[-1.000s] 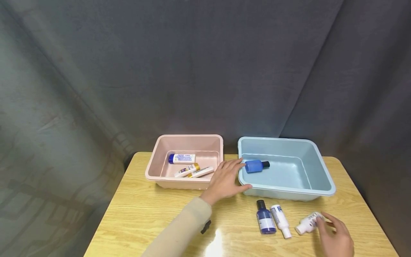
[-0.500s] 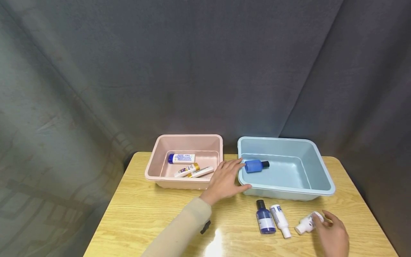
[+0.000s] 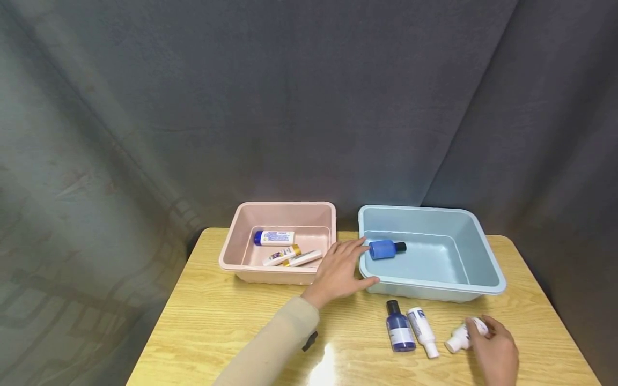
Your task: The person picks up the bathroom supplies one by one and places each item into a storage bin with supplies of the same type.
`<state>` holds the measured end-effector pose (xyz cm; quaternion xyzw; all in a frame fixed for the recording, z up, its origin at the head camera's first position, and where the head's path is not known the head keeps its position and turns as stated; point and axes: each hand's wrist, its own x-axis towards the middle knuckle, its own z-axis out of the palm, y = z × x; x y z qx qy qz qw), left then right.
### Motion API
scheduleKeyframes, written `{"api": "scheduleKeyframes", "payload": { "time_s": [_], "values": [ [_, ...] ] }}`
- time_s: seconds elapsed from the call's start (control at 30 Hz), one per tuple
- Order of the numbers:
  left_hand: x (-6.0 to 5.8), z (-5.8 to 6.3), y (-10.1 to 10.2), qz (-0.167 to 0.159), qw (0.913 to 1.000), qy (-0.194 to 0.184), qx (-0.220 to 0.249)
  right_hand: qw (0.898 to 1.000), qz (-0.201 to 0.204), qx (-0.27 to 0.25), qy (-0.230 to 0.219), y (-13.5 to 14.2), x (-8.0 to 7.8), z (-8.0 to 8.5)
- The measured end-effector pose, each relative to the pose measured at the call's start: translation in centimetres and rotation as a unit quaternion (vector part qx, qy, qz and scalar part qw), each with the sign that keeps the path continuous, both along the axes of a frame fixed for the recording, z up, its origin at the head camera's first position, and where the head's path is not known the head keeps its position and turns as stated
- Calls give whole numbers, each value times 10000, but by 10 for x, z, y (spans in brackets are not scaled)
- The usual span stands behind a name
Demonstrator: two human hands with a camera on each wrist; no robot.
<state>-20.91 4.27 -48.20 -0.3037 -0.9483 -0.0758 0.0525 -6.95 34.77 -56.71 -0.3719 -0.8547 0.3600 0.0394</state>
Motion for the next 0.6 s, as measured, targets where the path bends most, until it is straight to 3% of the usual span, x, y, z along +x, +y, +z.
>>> {"api": "scheduleKeyframes", "payload": {
  "time_s": [0.3,0.6],
  "values": [
    [-1,-1,0,10,10000,90,-9,9998,188,40,-56,-4,-1,-2],
    [0,-1,0,81,10000,-16,14,9998,105,-123,-125,-7,-2,-2]
  ]
}}
